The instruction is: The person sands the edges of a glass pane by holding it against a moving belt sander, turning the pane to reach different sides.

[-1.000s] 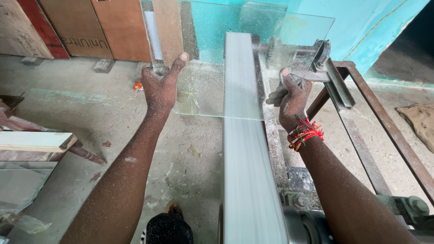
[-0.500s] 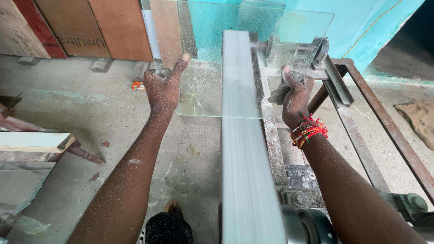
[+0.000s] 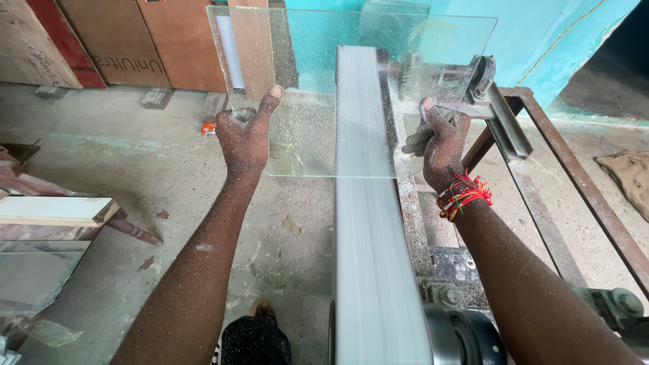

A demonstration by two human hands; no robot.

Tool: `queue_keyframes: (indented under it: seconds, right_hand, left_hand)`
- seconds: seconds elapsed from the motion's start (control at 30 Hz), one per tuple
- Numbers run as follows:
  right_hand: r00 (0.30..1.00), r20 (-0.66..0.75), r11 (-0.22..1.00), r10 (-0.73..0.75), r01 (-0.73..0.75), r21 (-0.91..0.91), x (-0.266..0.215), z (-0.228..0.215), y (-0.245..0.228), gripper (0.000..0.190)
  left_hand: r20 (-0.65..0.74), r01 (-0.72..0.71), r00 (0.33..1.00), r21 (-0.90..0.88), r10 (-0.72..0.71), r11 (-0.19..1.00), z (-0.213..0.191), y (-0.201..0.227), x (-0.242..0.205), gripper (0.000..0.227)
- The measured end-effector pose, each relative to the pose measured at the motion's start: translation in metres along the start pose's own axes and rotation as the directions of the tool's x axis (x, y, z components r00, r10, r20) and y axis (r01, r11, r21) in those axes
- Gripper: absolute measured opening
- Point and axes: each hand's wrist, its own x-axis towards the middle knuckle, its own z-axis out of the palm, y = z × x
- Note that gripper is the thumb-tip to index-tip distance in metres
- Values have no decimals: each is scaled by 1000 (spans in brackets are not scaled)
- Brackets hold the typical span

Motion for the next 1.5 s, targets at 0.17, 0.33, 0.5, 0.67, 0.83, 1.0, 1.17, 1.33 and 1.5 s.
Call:
queue_keyframes:
  seconds: [0.17,0.33,0.5,0.67,0.83,1.0,1.17,1.33,1.5]
  right_hand:
    - [1000,24,1000,6,-6,6,-1,-5,0,59]
    - [1000,-22,1000,8,-8,22,6,-14,12,64]
    - [998,-52,1000,22,-21,6,8,-20,18,68]
    - [999,16,998,-47,46,47,9,-21,21,69]
    - [1000,8,1000,-23,23,3,5,-15,19,63]
    - [1000,-5,1000,-9,9,-18,3,-12,15,62]
    - [1000,-6,997,31,-31,-71,-3,-8,8,62]
    - [997,33,988,-64,68,-138,-4,-9,14,55]
    - [973,57,968,-224,228,-100,2,-6,24,60]
  left_hand:
    - [31,76,997,33,-77,997,-1,3,-4,60]
    - [-2,24,1000,52,-24,998,6,0,0,63]
    - [-3,7,1000,1,-7,1000,14,-5,3,70]
    - [23,-28,999,-101,30,994,15,-16,5,76]
    - [-4,10,1000,-1,-10,1000,12,-29,11,82]
    - [6,51,999,25,-51,998,9,-31,12,83]
    - [0,50,999,10,-50,999,6,-34,10,81]
    - [-16,40,999,9,-40,999,2,-39,12,78]
    - [3,151,989,-3,-151,989,-4,-35,12,77]
